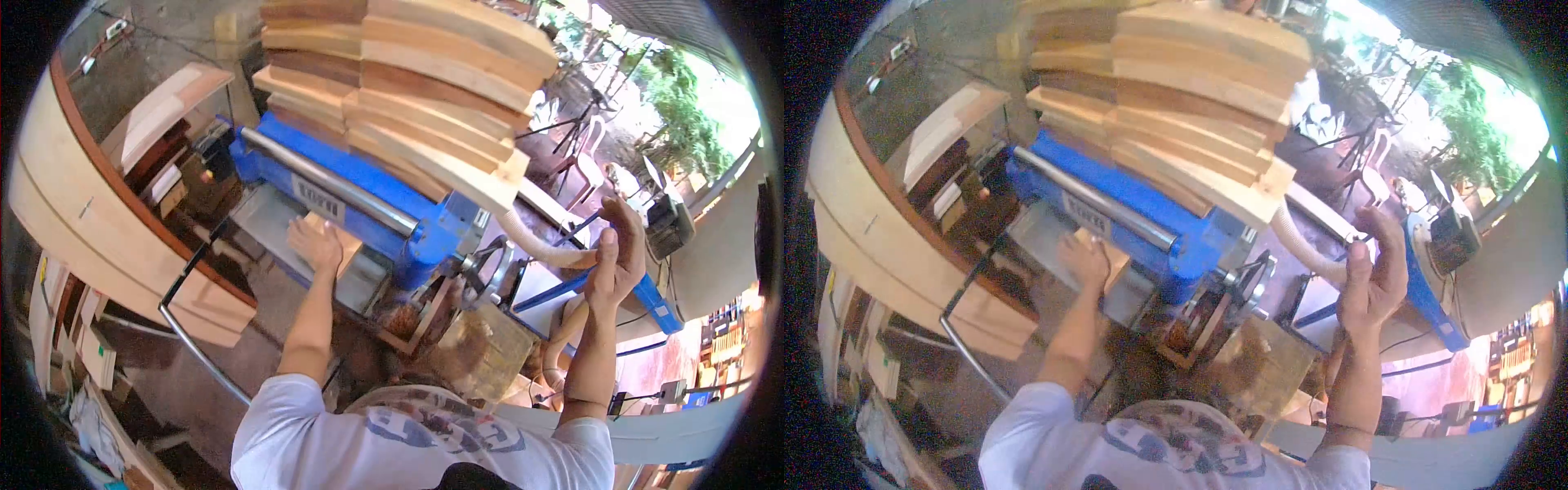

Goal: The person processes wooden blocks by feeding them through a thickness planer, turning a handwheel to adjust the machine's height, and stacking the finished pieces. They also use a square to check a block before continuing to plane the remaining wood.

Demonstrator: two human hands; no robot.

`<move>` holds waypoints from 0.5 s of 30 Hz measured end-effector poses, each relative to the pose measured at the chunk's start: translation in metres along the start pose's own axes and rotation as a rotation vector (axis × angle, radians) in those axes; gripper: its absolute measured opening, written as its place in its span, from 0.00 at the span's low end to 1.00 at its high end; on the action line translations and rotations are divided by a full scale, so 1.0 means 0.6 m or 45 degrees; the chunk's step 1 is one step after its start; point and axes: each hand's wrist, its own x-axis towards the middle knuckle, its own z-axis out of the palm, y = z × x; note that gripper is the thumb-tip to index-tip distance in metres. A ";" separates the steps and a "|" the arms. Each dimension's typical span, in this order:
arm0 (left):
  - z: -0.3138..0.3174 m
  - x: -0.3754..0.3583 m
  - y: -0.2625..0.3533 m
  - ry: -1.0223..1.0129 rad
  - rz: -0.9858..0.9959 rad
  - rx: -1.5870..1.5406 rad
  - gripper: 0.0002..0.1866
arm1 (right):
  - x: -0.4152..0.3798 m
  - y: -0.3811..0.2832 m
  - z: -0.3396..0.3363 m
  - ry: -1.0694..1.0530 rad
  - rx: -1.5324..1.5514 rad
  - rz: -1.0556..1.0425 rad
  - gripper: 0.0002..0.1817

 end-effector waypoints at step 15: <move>-0.165 -0.285 -0.151 0.214 -0.030 -0.375 0.44 | 0.350 0.111 0.140 -0.454 -0.928 -0.645 0.50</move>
